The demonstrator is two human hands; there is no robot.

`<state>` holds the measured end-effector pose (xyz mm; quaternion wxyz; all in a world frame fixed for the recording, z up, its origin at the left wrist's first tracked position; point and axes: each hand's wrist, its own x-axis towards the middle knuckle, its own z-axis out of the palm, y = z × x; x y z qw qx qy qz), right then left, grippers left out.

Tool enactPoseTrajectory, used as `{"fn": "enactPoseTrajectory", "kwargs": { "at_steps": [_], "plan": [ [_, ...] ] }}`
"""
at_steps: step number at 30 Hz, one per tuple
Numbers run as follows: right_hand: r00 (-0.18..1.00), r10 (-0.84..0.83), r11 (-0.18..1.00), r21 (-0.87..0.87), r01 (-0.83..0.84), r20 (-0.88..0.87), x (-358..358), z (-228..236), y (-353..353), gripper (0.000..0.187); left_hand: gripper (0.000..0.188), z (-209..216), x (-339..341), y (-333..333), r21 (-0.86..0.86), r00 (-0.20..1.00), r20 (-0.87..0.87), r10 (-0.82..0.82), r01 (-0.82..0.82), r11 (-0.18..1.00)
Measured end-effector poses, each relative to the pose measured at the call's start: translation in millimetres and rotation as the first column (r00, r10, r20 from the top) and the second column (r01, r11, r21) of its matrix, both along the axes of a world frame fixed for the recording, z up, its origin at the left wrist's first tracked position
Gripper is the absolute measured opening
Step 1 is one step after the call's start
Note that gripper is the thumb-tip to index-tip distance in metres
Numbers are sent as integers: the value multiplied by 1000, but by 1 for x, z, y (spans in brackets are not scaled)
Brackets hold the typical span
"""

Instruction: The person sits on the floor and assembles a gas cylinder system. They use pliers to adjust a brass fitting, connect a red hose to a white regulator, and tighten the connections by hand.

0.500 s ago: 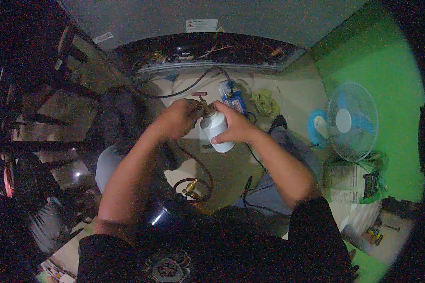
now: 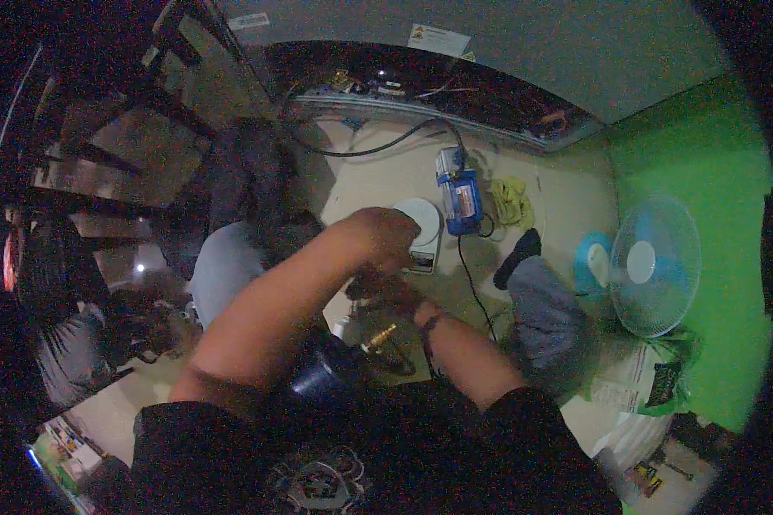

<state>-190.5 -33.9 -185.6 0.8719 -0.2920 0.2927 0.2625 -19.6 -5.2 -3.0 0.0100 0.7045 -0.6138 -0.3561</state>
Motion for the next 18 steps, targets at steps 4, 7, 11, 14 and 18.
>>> {"fn": "enactPoseTrajectory", "kwargs": {
  "at_steps": [4, 7, 11, 14, 18],
  "plan": [
    [1000, 8, 997, 75, -10, 20, 15, 1, 13, 30, 44, 10, 32, 7, 40, 998, 26, 48, -49, 998],
    [998, 54, 996, 73, -55, 17, 3, 8, 9, 29, 43, 25, 28, 12, 17, 998, 9, 60, -60, 998],
    [999, 50, 994, 94, -49, -6, -10, 18, 21, 27, 43, 43, 30, 7, -6, 992, 9, 130, -130, 992],
    [1000, 23, 993, 116, -20, -17, -14, 19, 40, 26, 43, 58, 41, 5, -85, 984, 29, 174, -171, 982],
    [1000, 5, 994, 113, -3, -12, -5, 12, 45, 25, 45, 77, 59, 8, -272, 975, 5, 221, -211, 939]
  ]
}}
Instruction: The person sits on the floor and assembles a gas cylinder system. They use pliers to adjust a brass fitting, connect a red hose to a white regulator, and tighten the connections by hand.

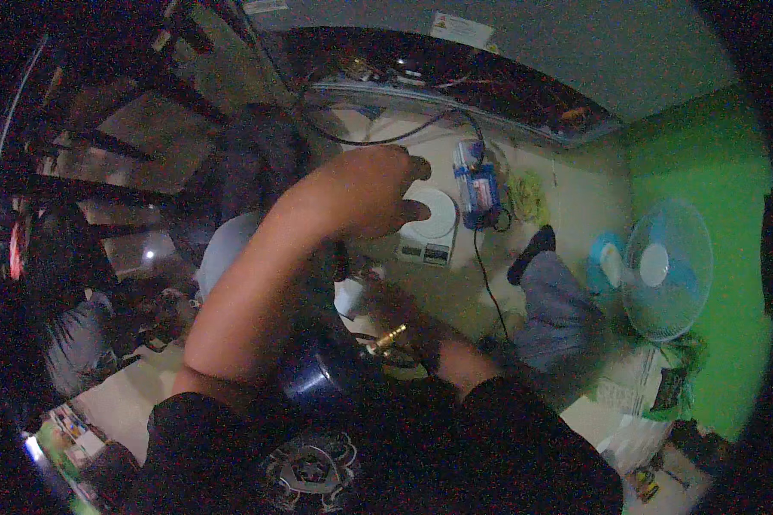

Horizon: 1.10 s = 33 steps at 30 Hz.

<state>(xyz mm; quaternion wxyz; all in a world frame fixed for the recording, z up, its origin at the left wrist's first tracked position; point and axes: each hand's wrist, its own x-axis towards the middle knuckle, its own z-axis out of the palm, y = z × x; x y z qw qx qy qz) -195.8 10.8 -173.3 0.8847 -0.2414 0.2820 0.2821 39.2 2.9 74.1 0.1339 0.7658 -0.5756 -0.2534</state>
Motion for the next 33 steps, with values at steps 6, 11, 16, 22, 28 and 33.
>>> {"fn": "enactPoseTrajectory", "kwargs": {
  "at_steps": [6, 11, 16, 22, 28, 33],
  "plan": [
    [1000, -6, 996, -92, 6, 6, 38, 0, -31, 24, 45, 37, 66, 35, -126, 942, -204, 268, -297, 947],
    [995, -15, 959, -279, 43, 101, 103, -10, -48, 23, 41, -16, 151, 111, -343, 792, -338, 509, -607, 717],
    [897, 358, 460, -885, 73, 260, 156, -44, -59, 24, 47, -182, 232, 233, 18, 377, 292, 879, -921, 389],
    [860, 252, 705, -693, 152, 444, 177, -81, -53, 24, 52, -319, 198, 353, 132, 49, 374, 926, -991, -1],
    [786, 401, 661, -743, 107, 470, 173, -72, -36, 33, 73, -274, 160, 319, 94, 19, 456, 890, -995, -27],
    [854, 147, 818, -547, 179, 499, 199, -34, -31, 44, 84, -247, 131, 234, -136, 403, 191, 895, -892, 431]
  ]
}}
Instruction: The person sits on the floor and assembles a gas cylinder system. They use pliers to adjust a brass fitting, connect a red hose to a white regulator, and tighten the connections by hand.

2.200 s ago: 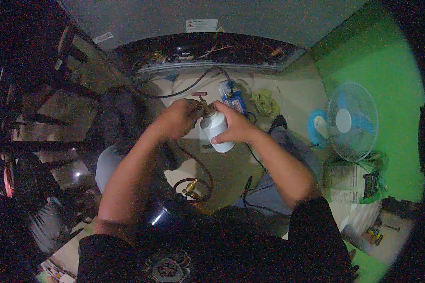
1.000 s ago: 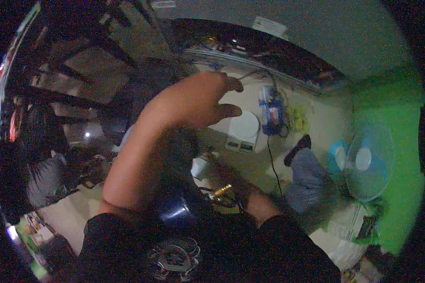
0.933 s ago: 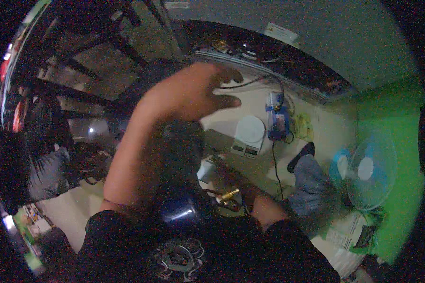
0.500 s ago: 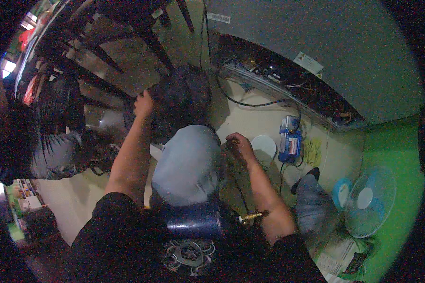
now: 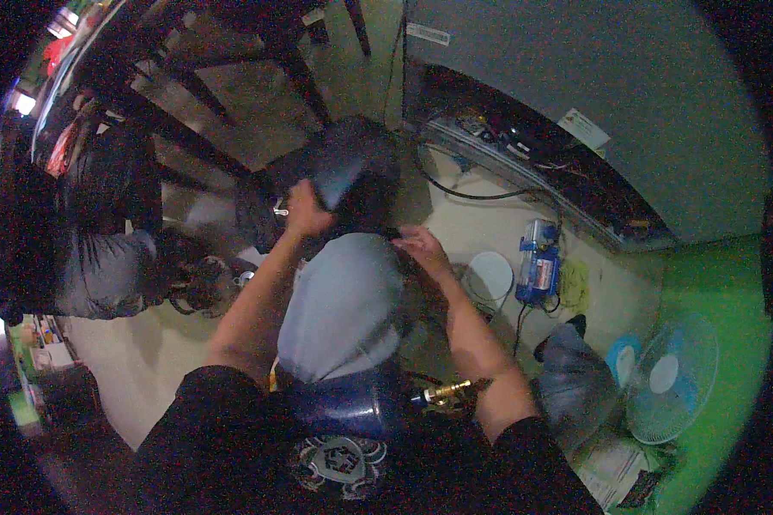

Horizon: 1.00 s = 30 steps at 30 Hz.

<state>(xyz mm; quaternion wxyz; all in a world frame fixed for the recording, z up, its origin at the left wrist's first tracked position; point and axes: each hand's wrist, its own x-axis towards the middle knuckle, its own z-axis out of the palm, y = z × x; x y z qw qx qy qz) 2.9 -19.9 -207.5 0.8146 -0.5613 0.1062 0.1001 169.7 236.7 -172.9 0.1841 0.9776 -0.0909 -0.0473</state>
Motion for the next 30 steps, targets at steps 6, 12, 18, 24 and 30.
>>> {"fn": "enactPoseTrajectory", "kwargs": {
  "at_steps": [6, 12, 18, 24, 30],
  "plan": [
    [993, -63, 649, 752, 119, -103, 38, 21, -15, 42, 94, 2, -12, -103, -527, 716, -114, -688, 544, 653],
    [967, -254, 567, 804, 176, -33, 21, 13, -25, 43, 43, 1, 61, -79, -35, 1000, 13, -1, 2, 999],
    [912, -353, 582, 715, 388, -208, -16, 27, -21, 49, 32, -61, 135, 36, 377, 993, -16, -119, 116, 919],
    [859, -432, 583, 642, 497, -274, -41, 24, -26, 53, 28, -55, 136, 44, -84, 948, 174, 266, -255, 963],
    [851, -419, 547, 660, 516, -318, -48, 24, -37, 54, 29, -16, 105, 101, -98, 996, -91, 7, -16, 995]
  ]
}}
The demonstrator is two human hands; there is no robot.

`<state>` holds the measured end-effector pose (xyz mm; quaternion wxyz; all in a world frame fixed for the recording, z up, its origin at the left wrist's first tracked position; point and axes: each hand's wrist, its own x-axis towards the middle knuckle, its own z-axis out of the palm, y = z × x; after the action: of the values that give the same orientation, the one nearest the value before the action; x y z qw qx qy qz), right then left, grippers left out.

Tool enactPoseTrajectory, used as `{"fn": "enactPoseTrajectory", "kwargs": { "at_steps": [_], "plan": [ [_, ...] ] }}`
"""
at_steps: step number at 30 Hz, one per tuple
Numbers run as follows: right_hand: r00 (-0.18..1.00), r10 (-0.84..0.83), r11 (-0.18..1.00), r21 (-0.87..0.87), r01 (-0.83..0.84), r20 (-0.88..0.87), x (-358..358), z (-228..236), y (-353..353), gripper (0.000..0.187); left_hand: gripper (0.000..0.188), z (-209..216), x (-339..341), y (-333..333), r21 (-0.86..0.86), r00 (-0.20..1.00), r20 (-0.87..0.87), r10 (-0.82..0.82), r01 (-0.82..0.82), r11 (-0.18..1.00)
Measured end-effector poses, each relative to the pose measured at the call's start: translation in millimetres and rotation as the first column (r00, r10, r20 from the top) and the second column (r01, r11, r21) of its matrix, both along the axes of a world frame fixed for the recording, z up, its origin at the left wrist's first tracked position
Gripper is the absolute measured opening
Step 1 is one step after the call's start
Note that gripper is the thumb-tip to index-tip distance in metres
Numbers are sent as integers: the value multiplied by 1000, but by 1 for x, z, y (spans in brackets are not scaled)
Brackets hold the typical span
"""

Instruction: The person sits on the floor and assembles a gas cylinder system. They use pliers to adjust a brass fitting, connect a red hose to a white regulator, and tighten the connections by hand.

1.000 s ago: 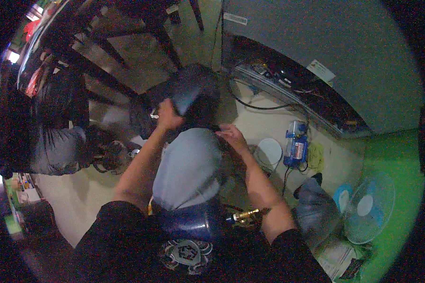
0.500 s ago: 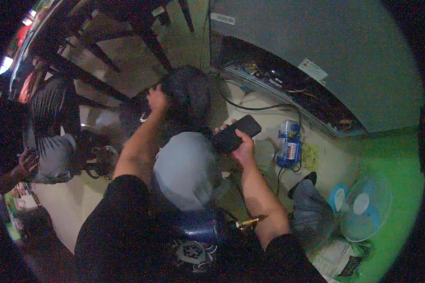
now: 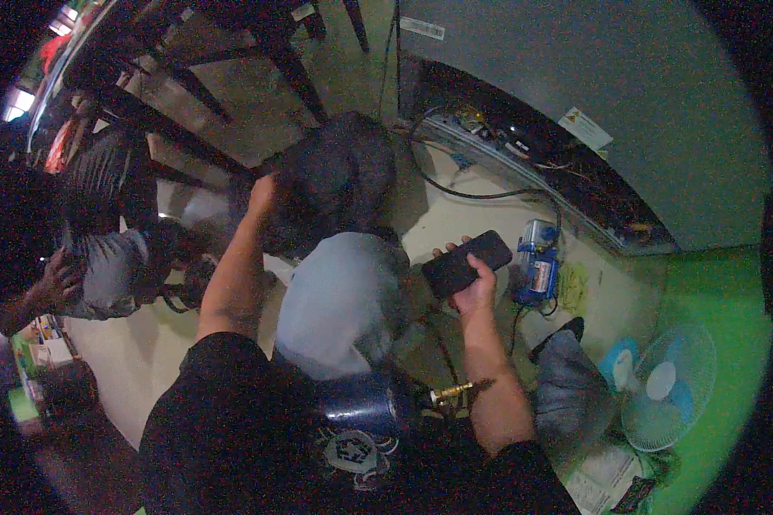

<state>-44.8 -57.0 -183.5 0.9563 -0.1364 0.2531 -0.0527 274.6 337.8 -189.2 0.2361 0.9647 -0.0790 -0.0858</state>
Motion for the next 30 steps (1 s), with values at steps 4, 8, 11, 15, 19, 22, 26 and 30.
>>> {"fn": "enactPoseTrajectory", "kwargs": {
  "at_steps": [4, 8, 11, 15, 19, 22, 26, 30],
  "plan": [
    [988, 156, 984, -87, -155, -2, 13, 35, -19, 55, 29, -18, -26, 34, 384, 952, -41, -303, 295, 875],
    [807, 570, 816, -211, -537, 151, 19, 105, -48, 61, 20, -16, -60, 37, 236, 979, 55, -196, 178, 955],
    [521, 825, 565, -313, -763, 219, -2, 164, -53, 69, 20, -1, -72, 27, 110, 991, 131, 39, -54, 992],
    [280, 958, 263, -604, -753, 68, -39, 212, -37, 72, 26, 11, -69, 15, 328, 952, 117, 284, -306, 894],
    [383, 915, 381, -572, -727, 123, -63, 218, -27, 70, 30, 9, -69, 8, 584, 998, -64, 27, 15, 812],
    [407, 901, 416, -569, -710, 151, -71, 206, -32, 68, 31, 5, -69, -17, 573, 966, -235, -103, 223, 788],
    [352, 935, 299, -647, -702, 51, -73, 194, -49, 69, 35, -6, -56, -78, 316, 975, -221, -25, 96, 944],
    [302, 932, 361, -560, -746, 199, -75, 195, -76, 73, 35, -40, -38, -138, 138, 950, -257, 180, -148, 979]
  ]
}}
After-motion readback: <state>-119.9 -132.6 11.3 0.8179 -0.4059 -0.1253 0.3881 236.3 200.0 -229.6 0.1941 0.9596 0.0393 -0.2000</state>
